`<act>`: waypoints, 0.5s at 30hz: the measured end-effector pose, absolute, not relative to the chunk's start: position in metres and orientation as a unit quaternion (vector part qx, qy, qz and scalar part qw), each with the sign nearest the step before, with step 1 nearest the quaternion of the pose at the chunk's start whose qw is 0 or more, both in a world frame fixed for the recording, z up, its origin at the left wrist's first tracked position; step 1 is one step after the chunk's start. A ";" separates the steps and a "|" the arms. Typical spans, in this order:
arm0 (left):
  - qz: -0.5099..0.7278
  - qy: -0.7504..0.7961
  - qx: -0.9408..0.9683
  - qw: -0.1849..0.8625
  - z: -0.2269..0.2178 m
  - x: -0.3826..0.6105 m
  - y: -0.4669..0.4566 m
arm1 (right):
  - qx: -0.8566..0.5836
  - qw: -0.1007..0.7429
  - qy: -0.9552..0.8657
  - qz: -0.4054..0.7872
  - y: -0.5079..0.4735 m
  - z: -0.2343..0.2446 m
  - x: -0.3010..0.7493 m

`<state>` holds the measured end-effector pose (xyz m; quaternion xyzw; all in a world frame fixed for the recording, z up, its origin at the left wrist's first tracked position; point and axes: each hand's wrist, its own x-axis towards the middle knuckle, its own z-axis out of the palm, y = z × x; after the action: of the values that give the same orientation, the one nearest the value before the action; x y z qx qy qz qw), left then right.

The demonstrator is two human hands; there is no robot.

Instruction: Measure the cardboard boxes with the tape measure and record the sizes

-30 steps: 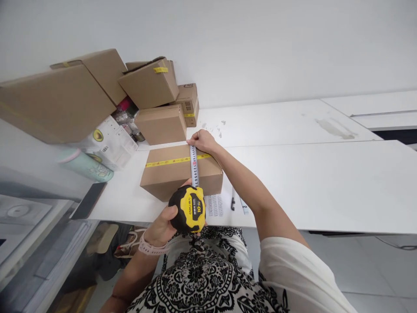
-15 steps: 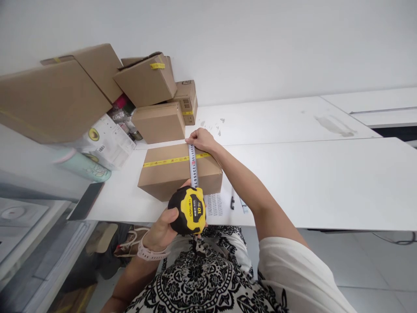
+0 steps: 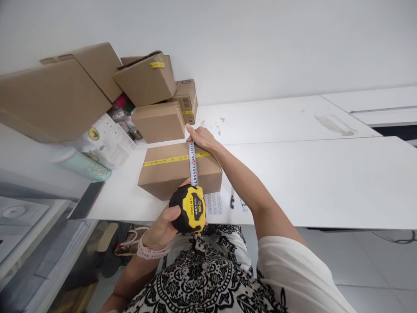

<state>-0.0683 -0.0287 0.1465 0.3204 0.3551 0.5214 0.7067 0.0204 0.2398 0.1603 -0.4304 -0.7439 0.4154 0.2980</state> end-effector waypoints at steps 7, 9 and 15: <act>0.530 0.353 0.351 0.686 0.145 -0.071 -0.034 | -0.388 0.398 -0.701 0.446 0.227 0.166 0.026; 0.536 0.343 0.361 0.682 0.145 -0.074 -0.039 | -0.363 0.420 -0.707 0.439 0.204 0.172 0.034; 0.533 0.328 0.434 0.648 0.145 -0.085 -0.046 | -0.269 0.418 -0.780 0.380 0.100 0.179 0.062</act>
<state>-0.0850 -0.0462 0.1451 0.4344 0.3277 0.5327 0.6481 0.0619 0.1002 0.1792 -0.2689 -0.7798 0.3804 0.4182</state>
